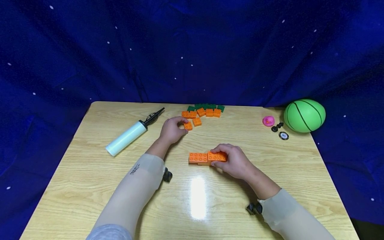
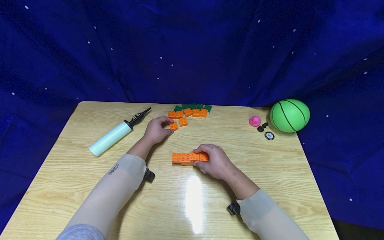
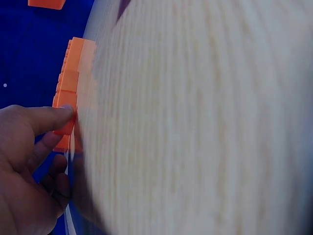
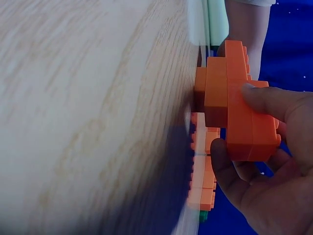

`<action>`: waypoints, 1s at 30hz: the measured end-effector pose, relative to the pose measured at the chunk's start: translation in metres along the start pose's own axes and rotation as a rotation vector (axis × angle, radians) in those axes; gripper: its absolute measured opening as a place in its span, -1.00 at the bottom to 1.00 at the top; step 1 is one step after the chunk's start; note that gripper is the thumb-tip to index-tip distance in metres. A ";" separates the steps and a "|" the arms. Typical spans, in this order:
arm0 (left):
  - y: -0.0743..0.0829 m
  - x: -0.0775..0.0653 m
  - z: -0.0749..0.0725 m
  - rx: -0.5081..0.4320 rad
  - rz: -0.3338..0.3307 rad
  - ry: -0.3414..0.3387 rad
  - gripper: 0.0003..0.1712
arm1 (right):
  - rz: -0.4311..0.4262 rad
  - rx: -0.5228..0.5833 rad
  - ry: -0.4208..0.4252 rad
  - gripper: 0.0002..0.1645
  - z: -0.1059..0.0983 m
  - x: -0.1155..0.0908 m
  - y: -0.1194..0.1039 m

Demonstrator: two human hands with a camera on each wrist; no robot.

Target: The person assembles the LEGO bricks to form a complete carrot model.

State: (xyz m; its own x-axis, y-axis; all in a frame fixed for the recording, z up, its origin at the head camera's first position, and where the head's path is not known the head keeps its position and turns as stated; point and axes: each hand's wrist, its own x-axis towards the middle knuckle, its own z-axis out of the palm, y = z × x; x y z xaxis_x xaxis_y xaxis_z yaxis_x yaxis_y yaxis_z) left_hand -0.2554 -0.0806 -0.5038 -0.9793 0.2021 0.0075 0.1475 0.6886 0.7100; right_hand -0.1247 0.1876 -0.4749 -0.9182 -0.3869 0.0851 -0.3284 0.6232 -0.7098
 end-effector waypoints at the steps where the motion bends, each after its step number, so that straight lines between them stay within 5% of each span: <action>1: 0.000 0.000 0.000 -0.001 0.004 -0.005 -0.65 | -0.004 0.000 0.000 -0.58 0.000 0.000 0.000; 30: 0.016 -0.041 -0.004 -0.112 0.135 0.015 -0.66 | -0.016 0.006 0.006 -0.59 0.000 0.000 -0.001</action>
State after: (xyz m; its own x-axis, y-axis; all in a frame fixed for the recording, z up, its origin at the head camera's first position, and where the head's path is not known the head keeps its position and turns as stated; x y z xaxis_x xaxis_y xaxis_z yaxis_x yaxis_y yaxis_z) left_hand -0.2137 -0.0805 -0.4899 -0.9538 0.2763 0.1184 0.2625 0.5740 0.7756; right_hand -0.1242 0.1867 -0.4738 -0.9140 -0.3930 0.1010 -0.3421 0.6125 -0.7126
